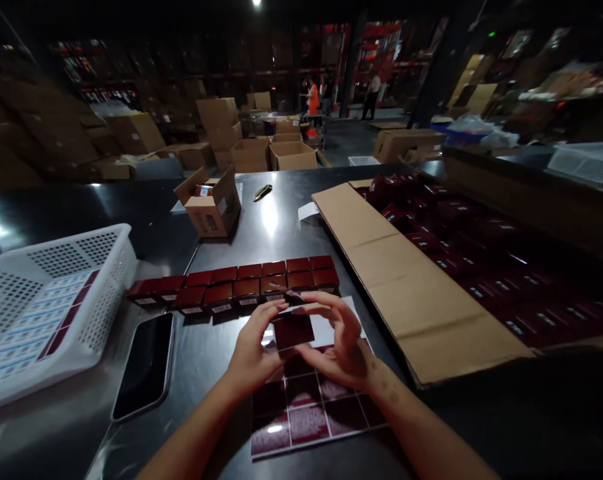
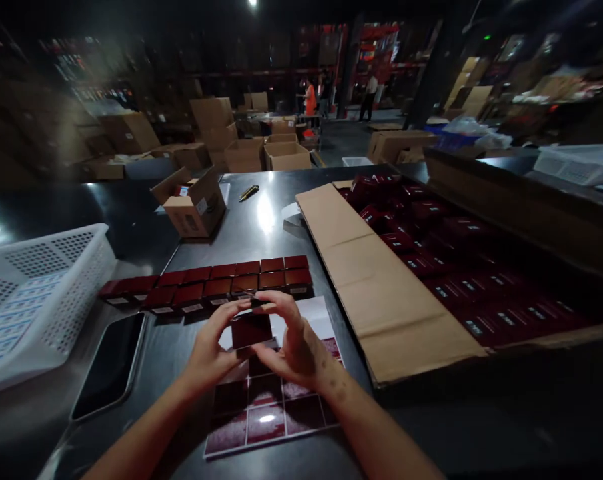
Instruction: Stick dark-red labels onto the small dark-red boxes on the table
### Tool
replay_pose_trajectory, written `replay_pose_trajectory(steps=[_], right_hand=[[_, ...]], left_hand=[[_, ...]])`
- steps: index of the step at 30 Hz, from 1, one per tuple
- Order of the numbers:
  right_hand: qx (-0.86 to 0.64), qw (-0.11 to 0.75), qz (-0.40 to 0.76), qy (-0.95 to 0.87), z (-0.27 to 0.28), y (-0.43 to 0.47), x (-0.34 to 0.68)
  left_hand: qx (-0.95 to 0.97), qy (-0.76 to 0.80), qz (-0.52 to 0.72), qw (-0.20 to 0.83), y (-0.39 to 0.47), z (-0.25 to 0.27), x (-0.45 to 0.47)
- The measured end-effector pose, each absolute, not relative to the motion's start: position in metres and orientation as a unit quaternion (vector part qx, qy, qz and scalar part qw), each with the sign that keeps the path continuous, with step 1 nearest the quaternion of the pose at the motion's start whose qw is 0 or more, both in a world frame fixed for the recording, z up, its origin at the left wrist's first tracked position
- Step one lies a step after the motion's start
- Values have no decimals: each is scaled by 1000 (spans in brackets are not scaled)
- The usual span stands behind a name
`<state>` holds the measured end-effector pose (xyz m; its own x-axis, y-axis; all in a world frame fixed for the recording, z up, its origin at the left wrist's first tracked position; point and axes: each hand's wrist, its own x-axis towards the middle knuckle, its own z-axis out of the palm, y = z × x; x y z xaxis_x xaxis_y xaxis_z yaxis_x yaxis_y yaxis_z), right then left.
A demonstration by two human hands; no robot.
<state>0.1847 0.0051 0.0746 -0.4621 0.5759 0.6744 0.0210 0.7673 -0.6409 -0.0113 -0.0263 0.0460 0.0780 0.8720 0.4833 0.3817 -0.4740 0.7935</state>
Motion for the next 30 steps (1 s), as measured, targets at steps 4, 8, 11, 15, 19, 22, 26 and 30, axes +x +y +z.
replay_pose_trajectory(steps=[4, 8, 11, 15, 19, 22, 26, 30], right_hand=[[-178, 474, 265, -821, 76, 5, 183], [-230, 553, 238, -765, 90, 13, 192], [-269, 595, 215, -726, 99, 21, 199], [-284, 603, 213, -714, 101, 23, 202], [-288, 588, 217, -724, 96, 21, 198], [-297, 600, 225, -708, 95, 20, 195], [-324, 626, 245, -666, 101, 17, 195], [-351, 583, 366, -634, 104, 16, 198]], left_hand=[[662, 489, 505, 259, -29, 48, -11], [631, 525, 519, 237, -28, 50, -13], [633, 534, 515, 220, -26, 54, -14], [642, 524, 516, 216, -28, 59, -13], [642, 523, 514, 224, -29, 61, -13], [637, 526, 515, 230, -30, 60, -13], [615, 525, 524, 269, -30, 57, -12], [601, 536, 529, 267, -32, 54, -9]])
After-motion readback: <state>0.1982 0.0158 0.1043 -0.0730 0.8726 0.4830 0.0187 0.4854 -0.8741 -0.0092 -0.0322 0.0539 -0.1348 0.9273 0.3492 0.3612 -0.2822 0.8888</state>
